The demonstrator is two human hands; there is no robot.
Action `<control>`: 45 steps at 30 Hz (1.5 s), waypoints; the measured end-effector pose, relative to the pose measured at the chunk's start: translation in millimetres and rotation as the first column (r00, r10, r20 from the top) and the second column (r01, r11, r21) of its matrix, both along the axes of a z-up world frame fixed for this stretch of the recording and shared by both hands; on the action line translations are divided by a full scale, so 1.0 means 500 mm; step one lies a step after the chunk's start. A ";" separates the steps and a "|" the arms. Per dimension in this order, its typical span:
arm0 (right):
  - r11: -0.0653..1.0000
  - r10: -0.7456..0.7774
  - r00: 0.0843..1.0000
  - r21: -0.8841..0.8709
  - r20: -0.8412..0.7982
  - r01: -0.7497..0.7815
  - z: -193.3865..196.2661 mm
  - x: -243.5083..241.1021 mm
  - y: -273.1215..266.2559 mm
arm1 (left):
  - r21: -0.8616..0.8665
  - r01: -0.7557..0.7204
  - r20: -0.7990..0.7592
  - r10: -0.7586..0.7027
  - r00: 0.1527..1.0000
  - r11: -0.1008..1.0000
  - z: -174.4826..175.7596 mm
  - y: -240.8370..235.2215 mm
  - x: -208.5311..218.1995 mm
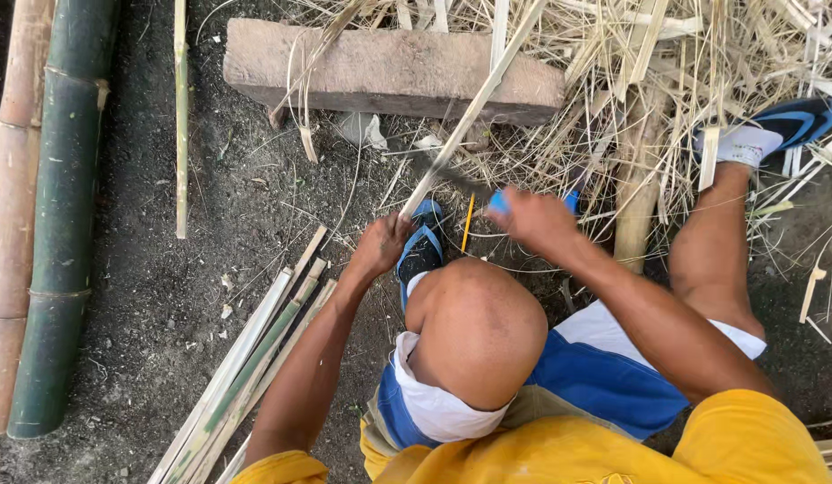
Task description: The person sits on the ground and uses a curved knife to split long bamboo strips into thinner pieces. They repeatedly reposition the bamboo and shave off thin layers, accumulating a pile of processed strips and debris.
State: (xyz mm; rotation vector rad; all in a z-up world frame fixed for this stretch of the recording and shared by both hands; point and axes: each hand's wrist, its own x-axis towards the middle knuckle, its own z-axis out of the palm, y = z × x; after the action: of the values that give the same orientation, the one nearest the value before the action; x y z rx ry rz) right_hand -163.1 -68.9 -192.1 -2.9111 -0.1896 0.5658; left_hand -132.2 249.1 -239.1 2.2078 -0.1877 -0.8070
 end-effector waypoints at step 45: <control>0.271 -0.651 0.591 0.581 -0.476 0.767 -0.151 -0.048 0.053 | 0.451 -0.157 0.295 0.019 0.955 0.878 0.006 0.126 0.014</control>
State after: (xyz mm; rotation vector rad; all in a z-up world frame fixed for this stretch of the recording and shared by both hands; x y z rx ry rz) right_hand -187.2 -42.5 -267.8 -1.7856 0.7434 0.3706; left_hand -125.3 311.9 -236.4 2.7717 -0.0237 -0.5158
